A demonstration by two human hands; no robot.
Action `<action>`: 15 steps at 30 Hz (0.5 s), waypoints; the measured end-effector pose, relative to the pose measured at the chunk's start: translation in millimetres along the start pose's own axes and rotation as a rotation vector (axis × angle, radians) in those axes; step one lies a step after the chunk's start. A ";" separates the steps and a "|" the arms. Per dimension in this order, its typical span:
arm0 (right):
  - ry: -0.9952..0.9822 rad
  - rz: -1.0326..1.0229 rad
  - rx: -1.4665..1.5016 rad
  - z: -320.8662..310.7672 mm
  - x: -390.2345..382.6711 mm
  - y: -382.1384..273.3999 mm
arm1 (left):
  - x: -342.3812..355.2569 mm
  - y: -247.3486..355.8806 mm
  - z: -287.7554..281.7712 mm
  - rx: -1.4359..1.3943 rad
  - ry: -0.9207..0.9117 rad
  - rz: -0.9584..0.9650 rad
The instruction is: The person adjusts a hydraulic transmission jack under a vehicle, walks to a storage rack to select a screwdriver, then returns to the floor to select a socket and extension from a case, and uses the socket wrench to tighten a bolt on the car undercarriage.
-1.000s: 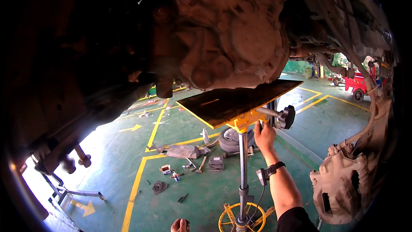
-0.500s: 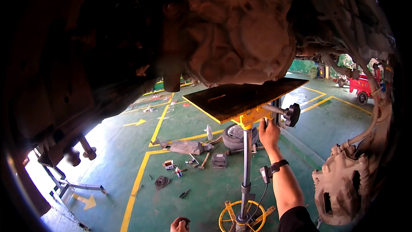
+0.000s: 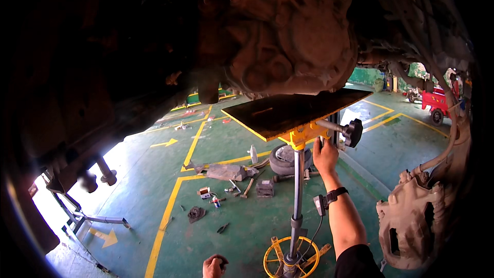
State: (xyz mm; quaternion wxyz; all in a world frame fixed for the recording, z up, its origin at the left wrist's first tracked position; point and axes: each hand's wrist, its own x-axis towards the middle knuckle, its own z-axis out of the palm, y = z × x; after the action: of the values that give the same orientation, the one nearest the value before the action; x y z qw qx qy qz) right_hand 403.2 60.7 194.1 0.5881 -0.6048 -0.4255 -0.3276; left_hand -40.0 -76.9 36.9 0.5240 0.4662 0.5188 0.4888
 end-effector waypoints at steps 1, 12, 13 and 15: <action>-0.004 0.004 -0.014 -0.2 -0.3 0.6 | 1.7 25.4 6.7 0.041 -0.027 0.096; -0.021 0.023 0.027 -1.7 2.1 -2.8 | 16.0 191.2 43.7 0.096 -0.243 0.641; -0.017 0.016 0.033 0.2 0.7 -5.2 | 12.7 209.6 48.3 0.128 -0.246 0.748; -0.014 0.003 -0.001 -0.4 0.0 -3.5 | 12.9 242.8 62.8 0.161 -0.240 0.956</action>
State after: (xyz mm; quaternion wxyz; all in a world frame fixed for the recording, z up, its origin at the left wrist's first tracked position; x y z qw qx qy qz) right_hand 400.1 60.1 195.6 0.5850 -0.6082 -0.4286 -0.3227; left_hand 15.6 -41.7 279.3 0.2597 0.7437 0.2194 0.5756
